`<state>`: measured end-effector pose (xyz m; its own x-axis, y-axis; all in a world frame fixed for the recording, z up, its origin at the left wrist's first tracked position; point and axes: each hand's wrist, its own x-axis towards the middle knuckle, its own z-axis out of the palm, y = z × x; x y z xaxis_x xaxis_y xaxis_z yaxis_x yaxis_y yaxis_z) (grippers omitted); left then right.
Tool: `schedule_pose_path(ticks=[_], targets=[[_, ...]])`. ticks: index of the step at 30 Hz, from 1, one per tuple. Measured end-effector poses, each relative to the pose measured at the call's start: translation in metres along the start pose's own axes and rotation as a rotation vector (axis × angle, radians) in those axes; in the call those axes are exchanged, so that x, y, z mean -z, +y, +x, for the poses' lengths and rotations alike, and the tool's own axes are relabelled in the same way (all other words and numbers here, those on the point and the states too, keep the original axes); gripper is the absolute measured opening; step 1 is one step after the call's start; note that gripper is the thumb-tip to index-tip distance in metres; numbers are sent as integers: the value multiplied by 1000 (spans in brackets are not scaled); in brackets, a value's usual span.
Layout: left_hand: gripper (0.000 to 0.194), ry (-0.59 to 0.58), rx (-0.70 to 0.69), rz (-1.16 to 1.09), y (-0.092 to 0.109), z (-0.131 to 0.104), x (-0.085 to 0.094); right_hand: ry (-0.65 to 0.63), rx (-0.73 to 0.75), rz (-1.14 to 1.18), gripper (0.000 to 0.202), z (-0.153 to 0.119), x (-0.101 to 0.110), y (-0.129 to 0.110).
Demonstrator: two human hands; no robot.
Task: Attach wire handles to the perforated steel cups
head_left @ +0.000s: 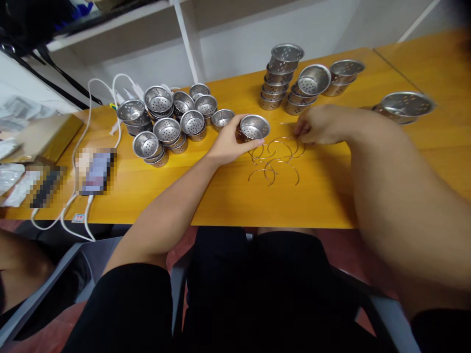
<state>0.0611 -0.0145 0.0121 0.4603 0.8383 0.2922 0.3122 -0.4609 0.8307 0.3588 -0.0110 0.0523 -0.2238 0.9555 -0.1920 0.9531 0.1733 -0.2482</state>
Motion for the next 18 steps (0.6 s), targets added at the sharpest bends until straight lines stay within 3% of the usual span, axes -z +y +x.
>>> schedule_pose_path(ticks=[2, 6, 12, 15, 18], targets=[[68, -8, -6, 9, -2, 0, 0, -82, -6, -45, 20, 0, 5, -13], [67, -40, -3, 91, 0, -1, 1, -96, 53, -32, 18, -4, 7, -29], [67, -44, 5, 140, 6, -2, 1, 165, -45, 13, 9, -5, 5, -28], [65, -21, 20, 92, 6, -2, 1, 50, -53, -33, 24, -1, 2, -27], [67, -8, -7, 65, 4, -2, 1, 6, -23, -68, 20, 1, 1, -31]])
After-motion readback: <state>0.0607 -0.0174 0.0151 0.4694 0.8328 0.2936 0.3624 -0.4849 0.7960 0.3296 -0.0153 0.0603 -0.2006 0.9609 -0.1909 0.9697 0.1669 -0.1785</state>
